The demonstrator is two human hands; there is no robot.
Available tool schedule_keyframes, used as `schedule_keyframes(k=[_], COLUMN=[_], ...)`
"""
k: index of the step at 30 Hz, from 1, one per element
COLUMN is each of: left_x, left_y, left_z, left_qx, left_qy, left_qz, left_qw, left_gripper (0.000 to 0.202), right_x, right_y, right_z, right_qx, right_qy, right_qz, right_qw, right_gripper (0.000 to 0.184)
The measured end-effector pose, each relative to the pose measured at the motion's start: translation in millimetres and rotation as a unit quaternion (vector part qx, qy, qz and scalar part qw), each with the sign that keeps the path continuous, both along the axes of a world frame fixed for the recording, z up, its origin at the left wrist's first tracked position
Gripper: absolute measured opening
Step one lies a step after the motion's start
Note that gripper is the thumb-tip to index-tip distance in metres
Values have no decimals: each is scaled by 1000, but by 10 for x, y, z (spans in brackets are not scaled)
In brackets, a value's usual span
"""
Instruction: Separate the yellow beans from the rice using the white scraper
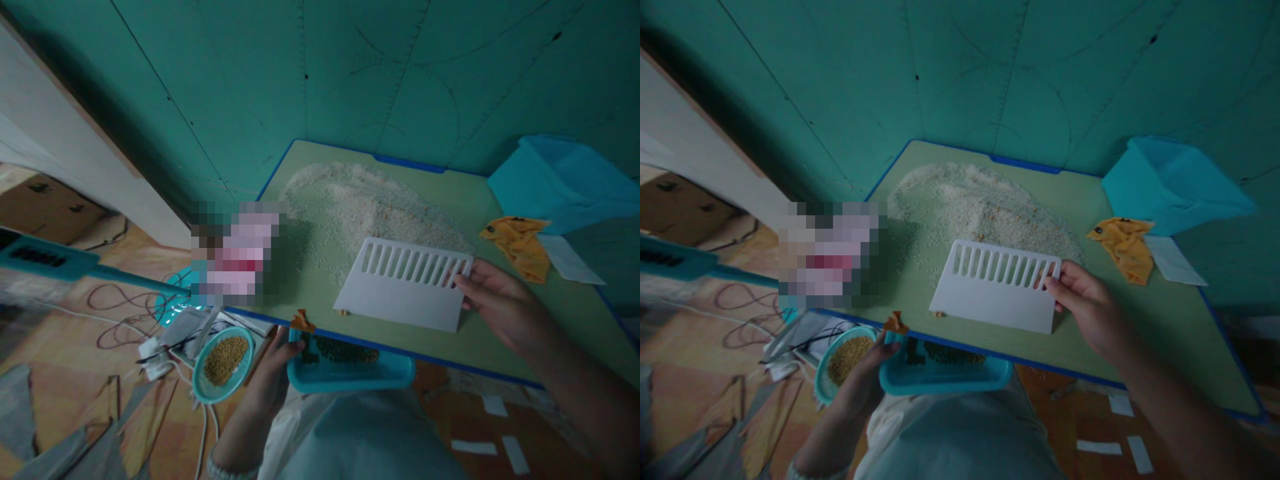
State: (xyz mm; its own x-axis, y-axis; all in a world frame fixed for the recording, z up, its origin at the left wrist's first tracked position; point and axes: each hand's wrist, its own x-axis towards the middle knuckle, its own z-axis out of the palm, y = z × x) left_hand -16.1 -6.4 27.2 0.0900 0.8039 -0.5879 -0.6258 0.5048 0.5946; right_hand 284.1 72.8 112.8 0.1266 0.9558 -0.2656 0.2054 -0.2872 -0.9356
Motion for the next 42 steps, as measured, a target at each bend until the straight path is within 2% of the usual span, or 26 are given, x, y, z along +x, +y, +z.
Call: schedule_keyframes(k=[7,13,15,17,20,24,29,34,37,42], left_x=[23,33,33,35,40,52,51,28,13,9], left_y=[30,41,41,39,33,25,14,2,-5,-11], left_z=[23,1,-3,0,17,22,0,7,11,-18], left_qx=[-8,-3,-1,3,4,4,-2,2,9,9], left_qy=[-1,1,-1,-4,-3,-3,0,-3,-5,-6], left_qz=[1,-4,-5,-4,-8,-14,-17,-15,-14,-12], left_qw=[1000,1000,1000,1000,1000,1000,1000,1000,1000,1000], left_gripper=[56,58,57,53,51,51,53,55,54,53], right_x=[91,71,87,128,215,289,222,65,-18,-64], right_y=[-79,-190,-184,-122,65,362,665,869,873,697], right_z=[-6,21,46,72,112,164,199,188,175,192], right_qx=[-13,-36,-41,-12,69,123,139,120,106,83], right_qy=[16,21,34,43,48,45,28,18,20,29], right_qz=[-14,15,-9,-57,-114,-133,-128,-89,-72,-42], right_qw=[1000,999,999,997,990,982,982,989,992,995], right_gripper=[32,31,28,23,15,12,9,6,6,6])
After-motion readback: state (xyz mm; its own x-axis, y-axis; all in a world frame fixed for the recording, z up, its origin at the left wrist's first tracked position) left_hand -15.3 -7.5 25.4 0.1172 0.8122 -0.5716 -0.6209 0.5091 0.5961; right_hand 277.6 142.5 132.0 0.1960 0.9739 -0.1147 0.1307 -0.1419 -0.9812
